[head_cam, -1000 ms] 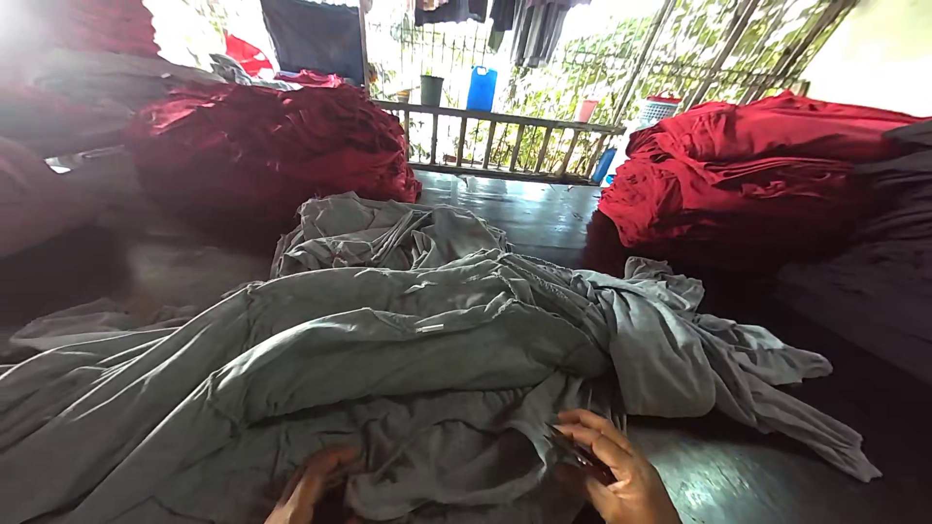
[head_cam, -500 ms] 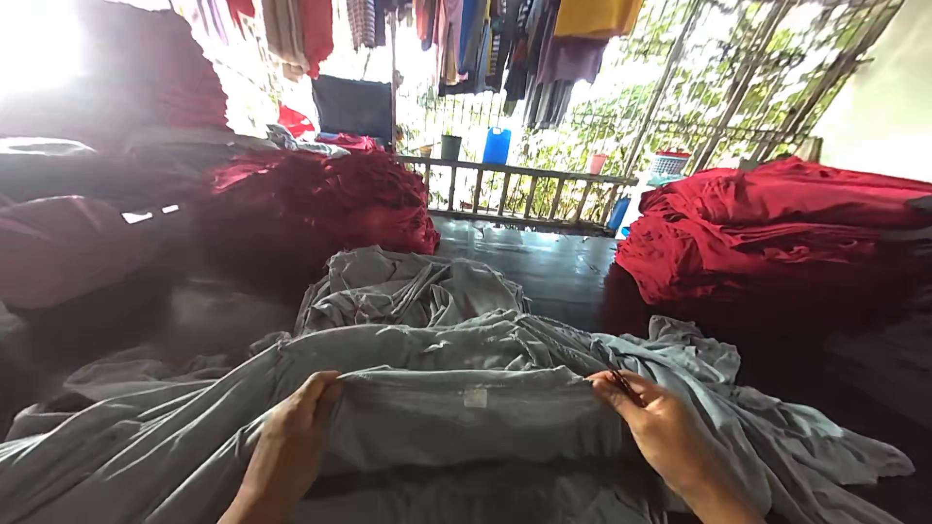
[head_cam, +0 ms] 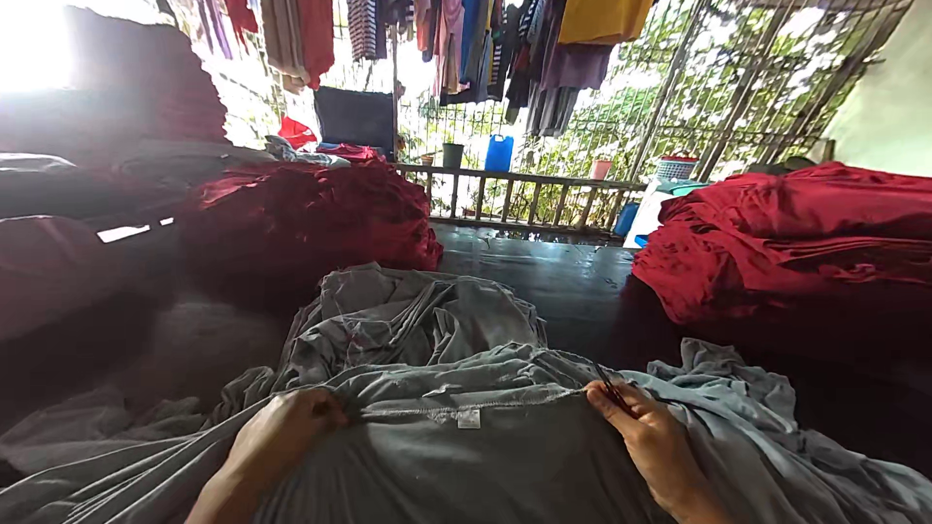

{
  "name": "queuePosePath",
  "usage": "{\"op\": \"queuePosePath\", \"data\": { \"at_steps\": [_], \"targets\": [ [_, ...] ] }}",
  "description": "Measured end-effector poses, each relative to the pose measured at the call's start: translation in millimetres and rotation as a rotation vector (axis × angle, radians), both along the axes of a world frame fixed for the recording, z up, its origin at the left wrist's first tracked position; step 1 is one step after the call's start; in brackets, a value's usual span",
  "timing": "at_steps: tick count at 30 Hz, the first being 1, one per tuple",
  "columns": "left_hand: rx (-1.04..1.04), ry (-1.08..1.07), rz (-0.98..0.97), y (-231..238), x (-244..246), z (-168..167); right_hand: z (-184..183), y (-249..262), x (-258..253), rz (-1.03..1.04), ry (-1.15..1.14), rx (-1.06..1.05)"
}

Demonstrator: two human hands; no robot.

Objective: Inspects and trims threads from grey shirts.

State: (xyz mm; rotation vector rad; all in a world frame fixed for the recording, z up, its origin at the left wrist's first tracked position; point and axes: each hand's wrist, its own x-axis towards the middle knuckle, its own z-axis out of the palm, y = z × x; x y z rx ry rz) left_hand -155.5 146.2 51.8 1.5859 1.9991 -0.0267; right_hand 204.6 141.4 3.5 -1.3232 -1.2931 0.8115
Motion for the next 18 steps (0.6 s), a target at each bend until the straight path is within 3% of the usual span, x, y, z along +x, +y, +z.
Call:
{"op": "queuePosePath", "data": {
  "at_steps": [2, 4, 8, 10, 13, 18],
  "targets": [
    [-0.009, 0.178, 0.048, -8.0, 40.5, 20.3, -1.7, 0.4, 2.9, 0.035, 0.002, 0.004],
    [0.234, 0.173, 0.073, -23.0, 83.9, 20.7, -1.8, 0.1, 3.4, 0.045, -0.003, -0.004],
    [0.887, -0.322, -0.023, -35.9, 131.9, -21.8, -3.3, -0.9, 7.6, 0.078, 0.031, 0.019],
    [1.046, -0.507, -0.133, -33.8, 148.8, -38.2, -7.2, -1.6, 11.8, 0.109, 0.039, 0.058],
    [1.040, -0.617, -0.219, -23.8, 162.1, -55.7, -11.0, -3.3, 16.0, 0.139, 0.048, 0.096],
    [0.901, -0.566, -0.172, -16.4, 169.4, -52.9, -13.7, -5.1, 14.5, 0.139, 0.044, 0.130]
  ]
}}
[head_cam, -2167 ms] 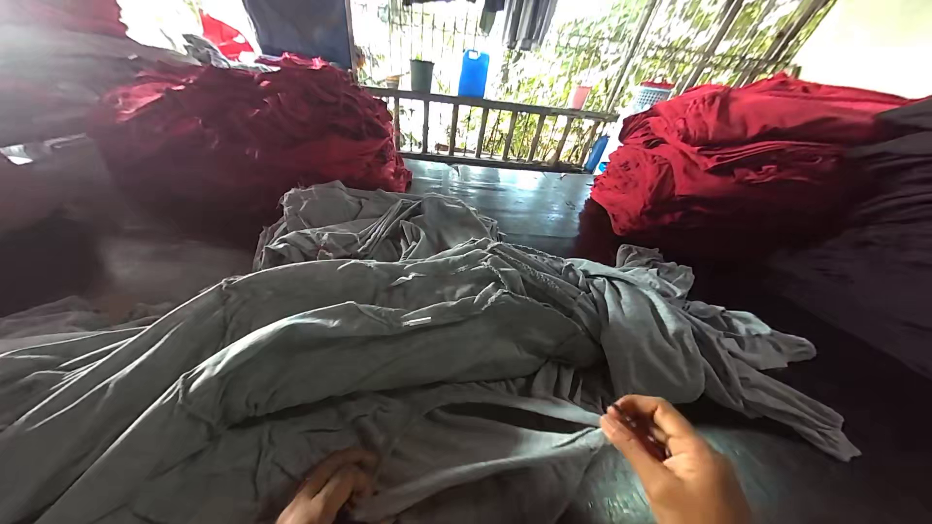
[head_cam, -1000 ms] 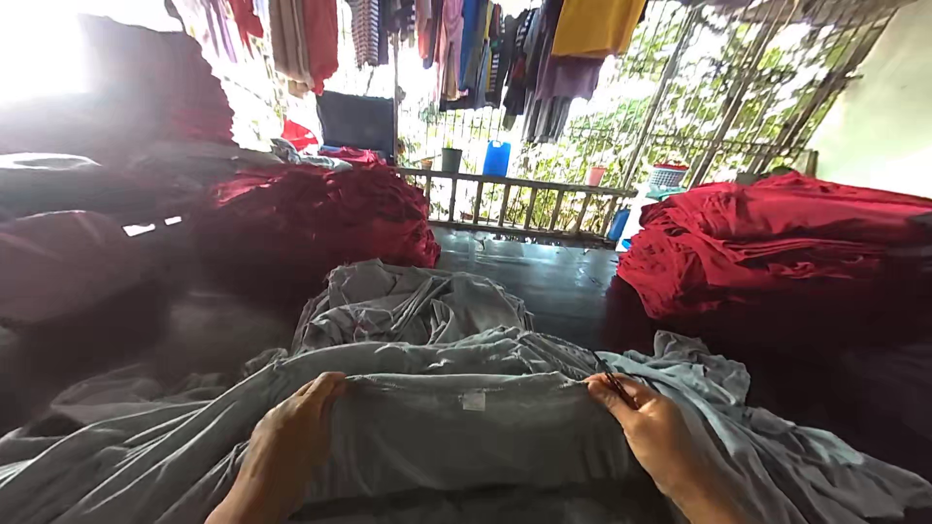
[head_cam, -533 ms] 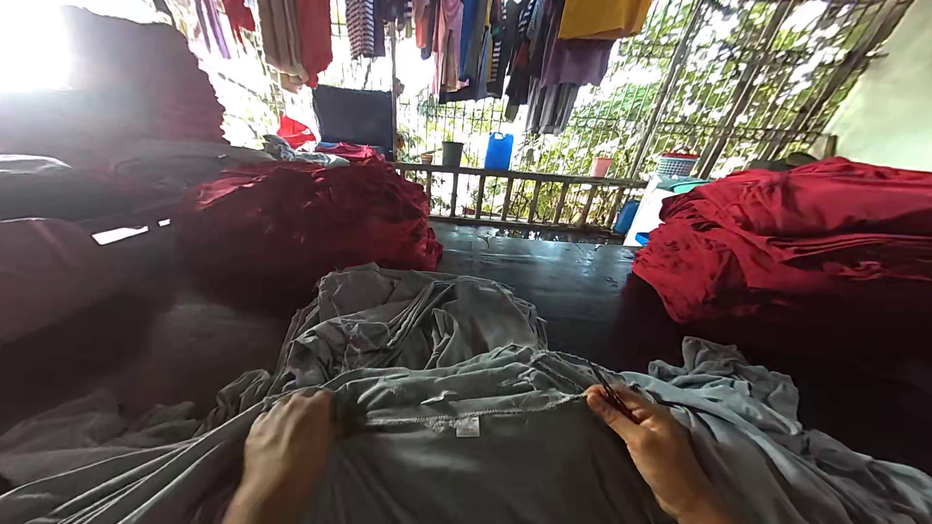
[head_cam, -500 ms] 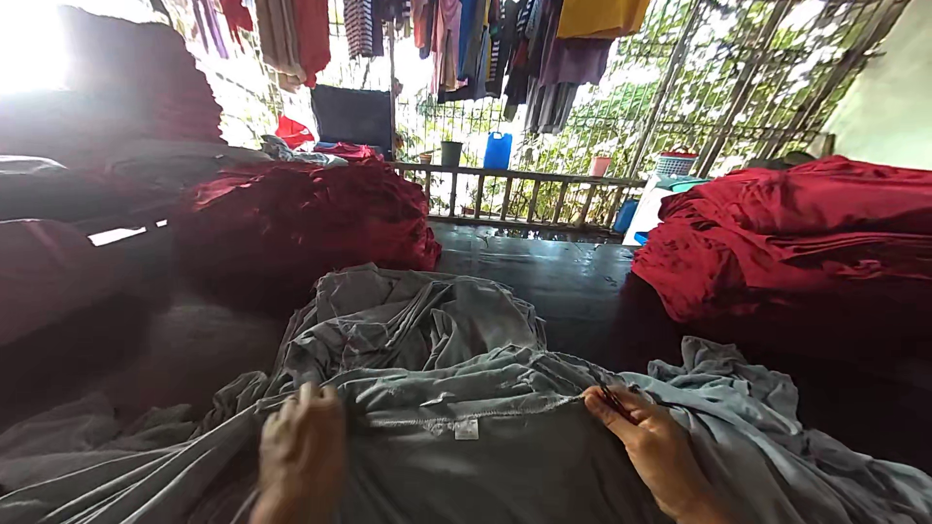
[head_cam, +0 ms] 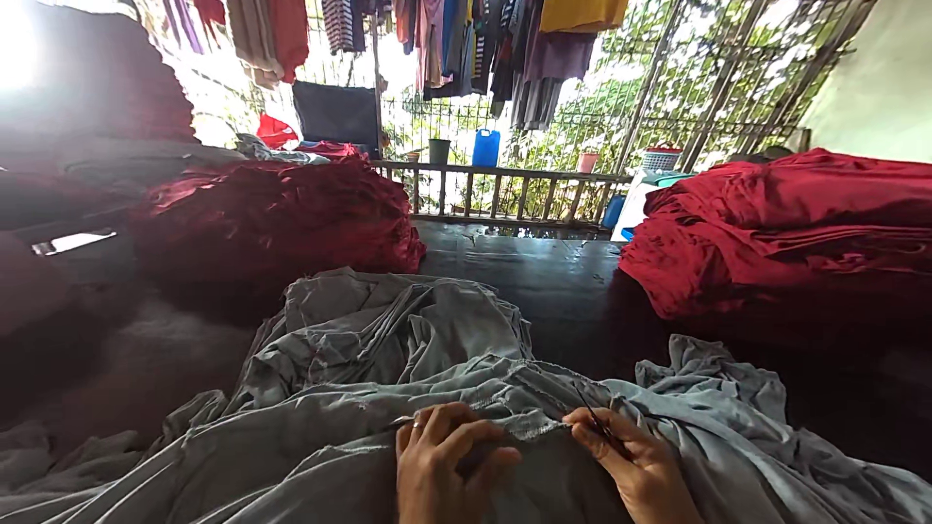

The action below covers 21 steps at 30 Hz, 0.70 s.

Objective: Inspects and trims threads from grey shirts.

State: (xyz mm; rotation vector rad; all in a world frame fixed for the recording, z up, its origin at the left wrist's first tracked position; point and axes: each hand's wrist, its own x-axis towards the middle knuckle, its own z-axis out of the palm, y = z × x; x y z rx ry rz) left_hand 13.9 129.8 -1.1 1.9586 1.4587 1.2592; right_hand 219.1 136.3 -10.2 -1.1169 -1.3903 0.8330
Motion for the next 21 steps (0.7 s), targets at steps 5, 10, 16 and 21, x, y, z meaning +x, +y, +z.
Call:
{"op": "queuePosePath", "data": {
  "at_steps": [5, 10, 16, 21],
  "targets": [
    [-0.251, 0.031, 0.027, 5.7, 7.2, 16.4, 0.4, -0.4, 0.4, 0.019, -0.030, -0.009],
    [-0.478, -0.169, -0.049, 15.1, -1.2, 19.1, 3.0, -0.9, -0.2, 0.019, -0.067, -0.032],
    [-0.457, -0.449, -0.110, 18.2, -14.6, 7.0, 8.0, -1.6, -6.4, -0.016, -0.114, -0.077],
    [-0.456, -0.631, -0.135, 16.8, -21.7, 1.2, 9.8, -4.4, -9.4, -0.025, -0.159, -0.072]
  ]
}}
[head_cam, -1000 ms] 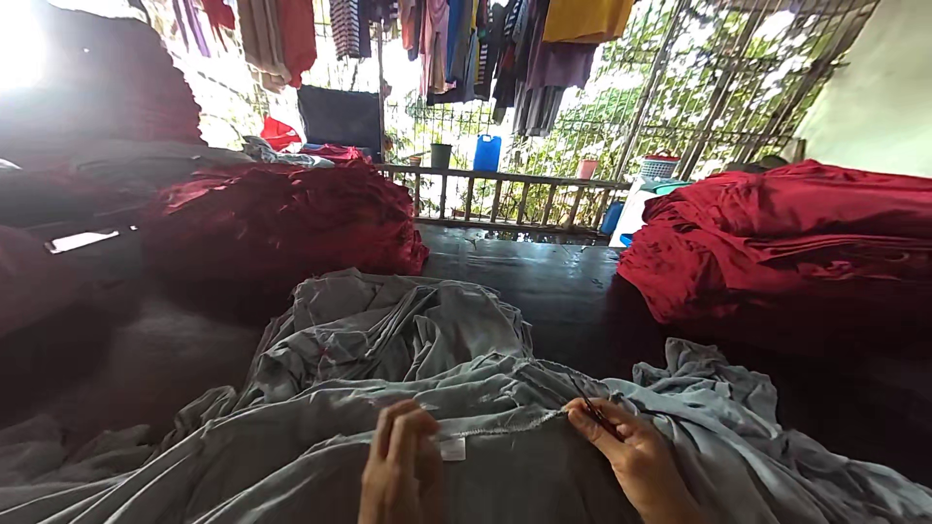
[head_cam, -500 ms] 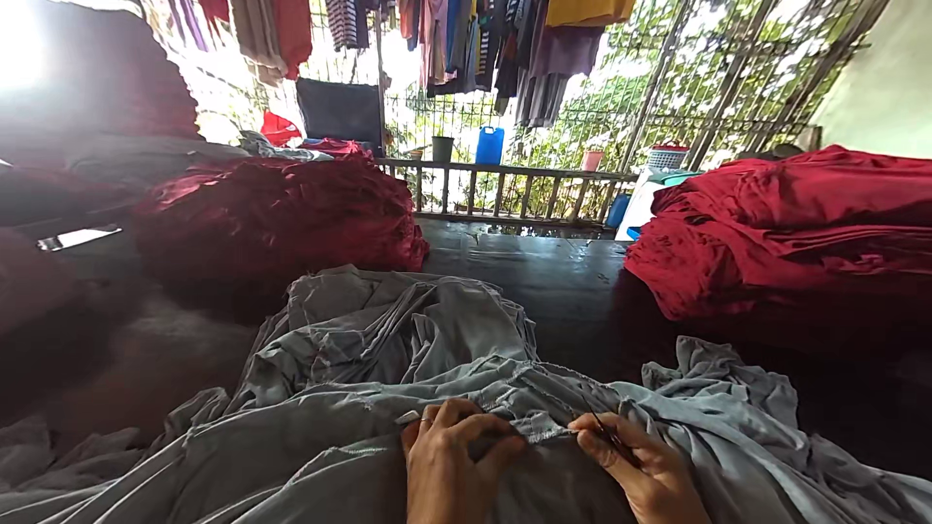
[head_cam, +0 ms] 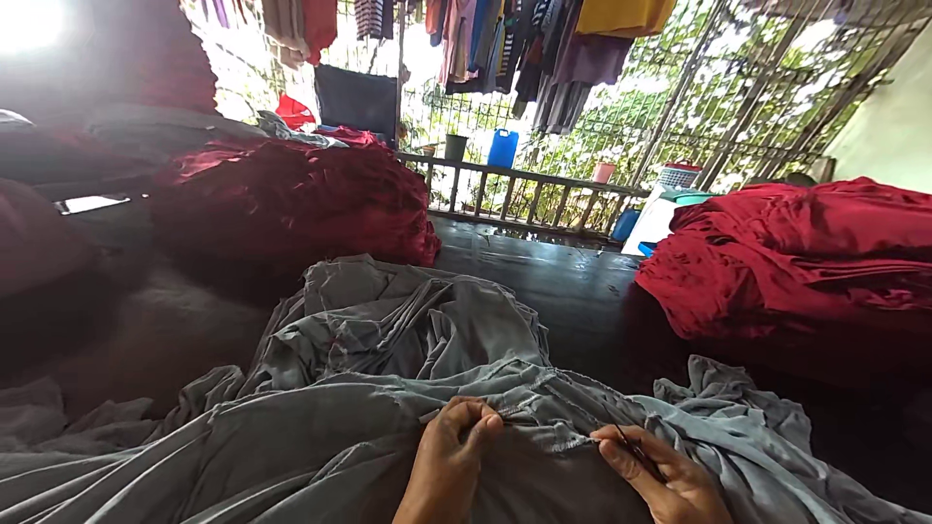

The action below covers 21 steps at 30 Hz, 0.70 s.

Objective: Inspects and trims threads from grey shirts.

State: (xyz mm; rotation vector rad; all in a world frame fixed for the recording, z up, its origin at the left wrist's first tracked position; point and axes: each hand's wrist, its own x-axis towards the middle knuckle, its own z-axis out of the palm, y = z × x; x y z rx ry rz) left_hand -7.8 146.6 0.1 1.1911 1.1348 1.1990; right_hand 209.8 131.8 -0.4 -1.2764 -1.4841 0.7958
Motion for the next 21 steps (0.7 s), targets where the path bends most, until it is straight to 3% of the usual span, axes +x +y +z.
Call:
{"op": "queuePosePath", "data": {
  "at_steps": [7, 11, 15, 21],
  "targets": [
    [0.015, -0.031, -0.003, -1.5, 0.1, -3.8, 2.7, -4.9, -1.3, -0.018, -0.086, 0.044],
    [0.051, 0.074, -0.063, -4.1, -2.6, -4.0, 18.3, -11.0, -6.7, 0.009, -0.299, -0.013],
    [0.149, 0.184, -0.112, -5.2, -4.7, -5.3, 24.0, -10.6, -12.4, 0.044, -0.370, 0.045],
    [0.246, 0.204, -0.094, -9.6, -3.7, -3.7, 36.6, 9.4, -2.1, 0.295, -0.436, 0.076]
  ]
}}
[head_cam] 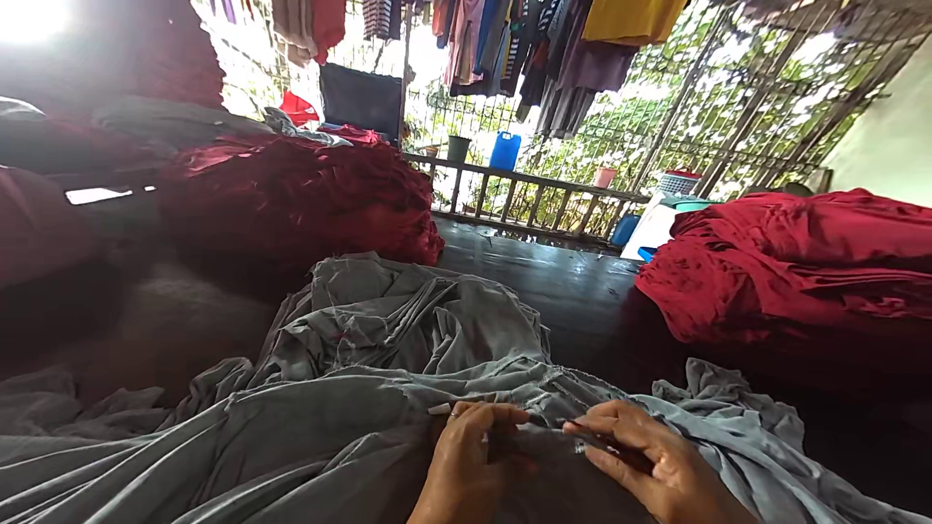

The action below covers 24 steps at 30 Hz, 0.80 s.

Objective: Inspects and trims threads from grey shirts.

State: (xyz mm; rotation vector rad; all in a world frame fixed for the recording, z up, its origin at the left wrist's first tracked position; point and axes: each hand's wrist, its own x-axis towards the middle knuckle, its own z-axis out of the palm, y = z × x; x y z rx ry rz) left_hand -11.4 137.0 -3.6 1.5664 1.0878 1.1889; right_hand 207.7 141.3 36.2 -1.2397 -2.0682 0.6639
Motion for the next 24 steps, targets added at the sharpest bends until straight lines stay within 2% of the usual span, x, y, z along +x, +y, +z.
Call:
{"op": "queuePosePath", "data": {
  "at_steps": [4, 9, 13, 16, 24],
  "targets": [
    [0.166, -0.032, 0.057, -4.3, 2.1, -4.0, 5.5, -0.3, 1.4, 0.041, -0.080, -0.026],
    [0.378, 0.201, 0.174, -15.3, 11.0, 7.3, 7.4, -28.7, -7.9, -0.091, -0.098, 0.011],
    [0.297, 0.364, 0.208, -20.7, 11.7, 7.3, -3.9, -34.0, -14.0, -0.219, 0.012, 0.036],
    [0.240, 0.344, 0.198, -21.3, 11.2, -0.3, -5.0, -26.8, -14.3, -0.207, -0.034, 0.019],
    [0.425, 0.243, 0.245, -19.6, 13.6, -6.8, 4.1, -34.0, -20.5, -0.194, -0.159, -0.050]
  ]
}}
